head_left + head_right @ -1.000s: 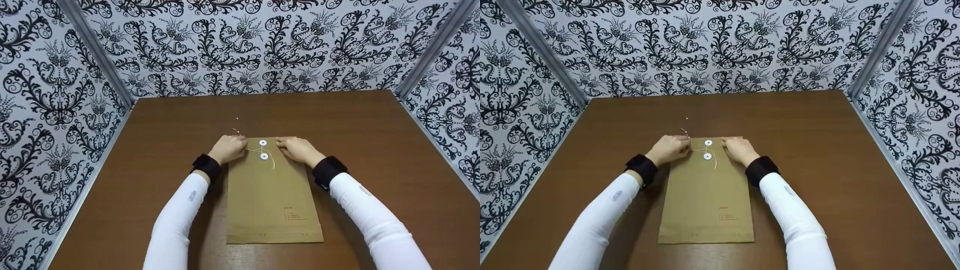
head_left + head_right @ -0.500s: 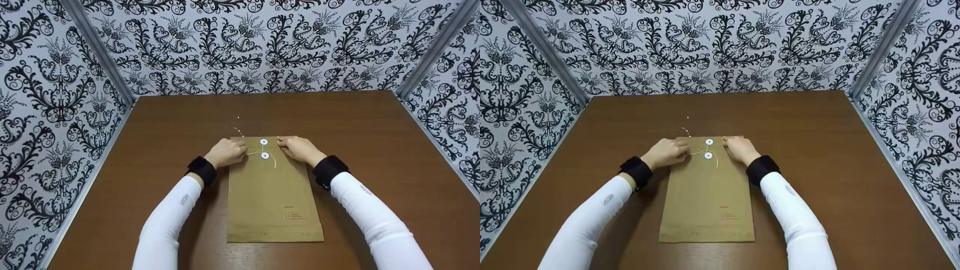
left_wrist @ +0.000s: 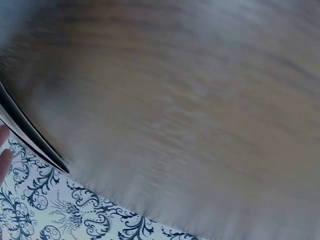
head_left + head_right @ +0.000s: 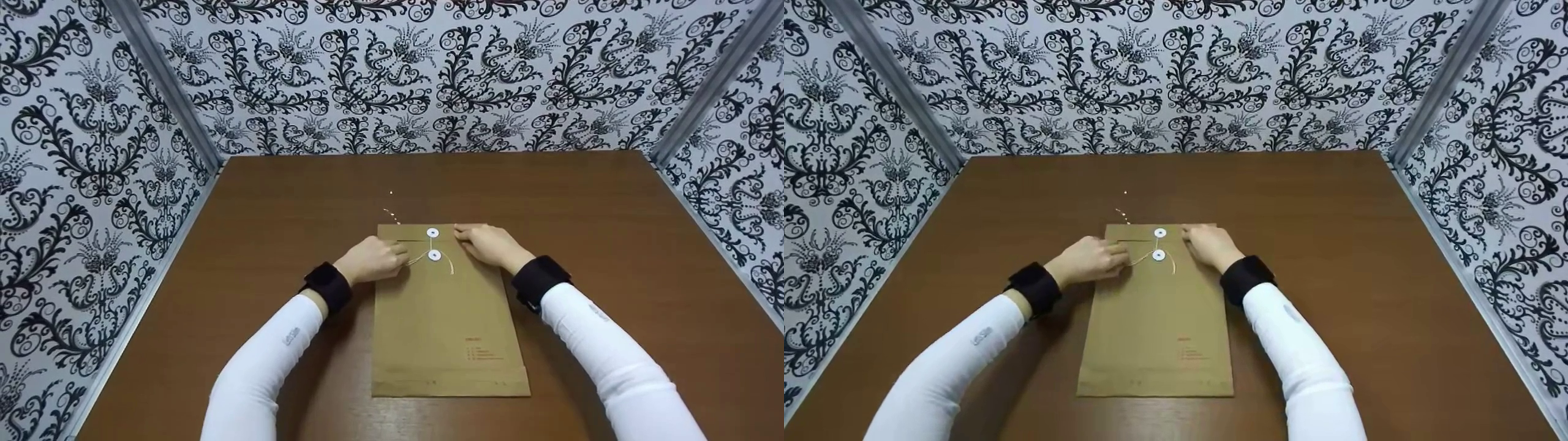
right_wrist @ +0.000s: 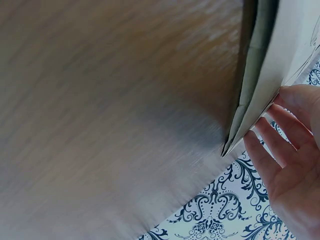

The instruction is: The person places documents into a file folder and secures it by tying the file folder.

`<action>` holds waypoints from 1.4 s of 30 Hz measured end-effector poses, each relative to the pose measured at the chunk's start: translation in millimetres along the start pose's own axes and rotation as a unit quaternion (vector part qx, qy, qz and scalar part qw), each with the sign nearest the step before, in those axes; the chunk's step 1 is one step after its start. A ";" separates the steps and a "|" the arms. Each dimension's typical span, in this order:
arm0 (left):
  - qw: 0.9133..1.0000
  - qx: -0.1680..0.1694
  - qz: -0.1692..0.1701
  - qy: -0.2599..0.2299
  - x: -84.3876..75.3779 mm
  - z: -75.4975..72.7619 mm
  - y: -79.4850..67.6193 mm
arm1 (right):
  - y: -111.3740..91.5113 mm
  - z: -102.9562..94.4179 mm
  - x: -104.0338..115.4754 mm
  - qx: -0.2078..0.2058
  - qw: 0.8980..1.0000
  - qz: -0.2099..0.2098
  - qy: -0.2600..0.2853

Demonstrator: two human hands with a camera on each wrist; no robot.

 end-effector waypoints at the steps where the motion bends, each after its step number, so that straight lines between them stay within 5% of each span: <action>1: 1.000 -0.002 0.005 0.006 -2.0 -0.8 0.1 | -0.3 -0.2 0.1 -0.001 1.000 0.000 0.000; 22: 0.990 0.005 0.102 0.094 -43.8 -9.3 7.9 | -0.4 -1.2 1.9 -0.003 1.000 0.005 -0.005; 42: 0.988 -0.006 0.120 0.095 -65.3 -17.1 23.8 | -0.7 -1.4 1.9 -0.006 1.000 0.004 -0.004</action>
Point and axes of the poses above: each hand's wrist, its own y-axis towards the middle knuckle, its own z-axis out of the palm, x = y × z, the point moved 10 cm from there along y, towards the middle knuckle, and after that the axes turned 10 degrees about x, right-handed, at the moved point
